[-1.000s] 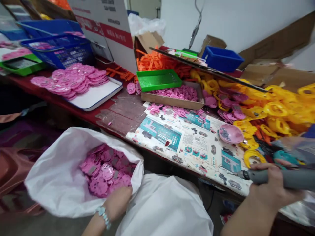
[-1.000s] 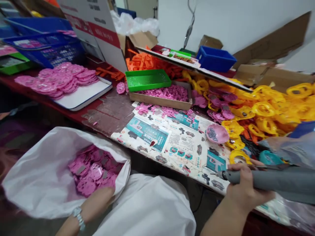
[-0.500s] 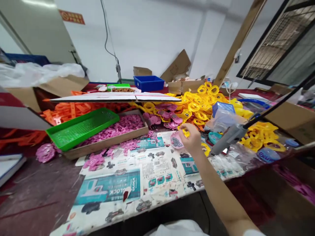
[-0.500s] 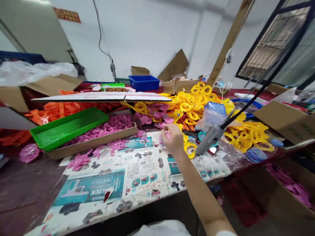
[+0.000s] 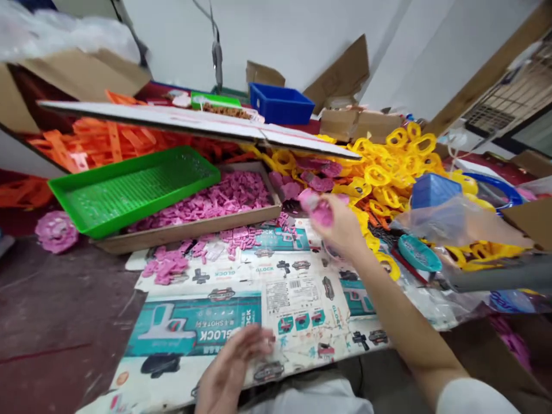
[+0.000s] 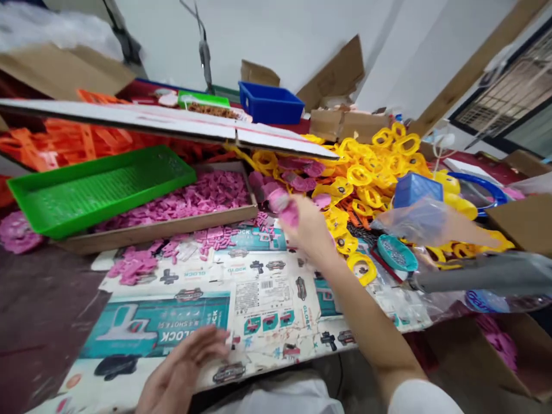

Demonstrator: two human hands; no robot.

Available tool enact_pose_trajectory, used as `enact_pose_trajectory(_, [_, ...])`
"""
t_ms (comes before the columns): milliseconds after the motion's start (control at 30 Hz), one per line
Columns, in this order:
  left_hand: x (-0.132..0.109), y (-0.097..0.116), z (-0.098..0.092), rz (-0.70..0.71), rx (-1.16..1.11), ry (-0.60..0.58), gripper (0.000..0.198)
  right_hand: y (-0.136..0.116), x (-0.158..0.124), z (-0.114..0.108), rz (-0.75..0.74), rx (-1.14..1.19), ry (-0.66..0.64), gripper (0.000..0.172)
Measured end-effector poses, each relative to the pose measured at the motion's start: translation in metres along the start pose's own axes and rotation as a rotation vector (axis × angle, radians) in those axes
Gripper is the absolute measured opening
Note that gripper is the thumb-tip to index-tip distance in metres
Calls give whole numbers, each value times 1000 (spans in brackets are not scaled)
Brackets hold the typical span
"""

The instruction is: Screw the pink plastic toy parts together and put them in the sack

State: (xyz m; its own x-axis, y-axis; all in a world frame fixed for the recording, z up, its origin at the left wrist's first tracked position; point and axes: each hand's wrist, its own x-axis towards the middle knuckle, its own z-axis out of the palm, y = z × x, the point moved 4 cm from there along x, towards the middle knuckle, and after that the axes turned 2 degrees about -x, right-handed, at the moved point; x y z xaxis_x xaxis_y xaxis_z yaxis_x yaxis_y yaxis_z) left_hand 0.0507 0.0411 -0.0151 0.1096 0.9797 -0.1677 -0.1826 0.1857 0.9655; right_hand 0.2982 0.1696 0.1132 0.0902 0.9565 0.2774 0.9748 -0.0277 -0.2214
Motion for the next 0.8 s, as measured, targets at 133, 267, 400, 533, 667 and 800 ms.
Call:
enact_pose_trajectory(133, [31,-9,9,-193,-468,172,56,-85,-82,35,-457,339,-272,45])
enact_pose_trajectory(267, [33,-4,-5,-290,-522,384,42,-104,-68,63,-434,327,-185,34])
enact_pose_trajectory(400, [26,-5,-9,-301,-518,327,49,-95,-13,104,-261,34,-266,21])
enact_pose_trajectory(533, [24,0,-11,-178,-403,199,35,-99,-10,105,-209,44,-312,26])
enact_pose_trajectory(667, [25,17,-20,102,-315,282,18,-100,-50,65,-142,448,-268,20])
enact_pose_trajectory(800, [17,11,-10,1,-489,372,27,-87,-95,48,184,1069,82,5])
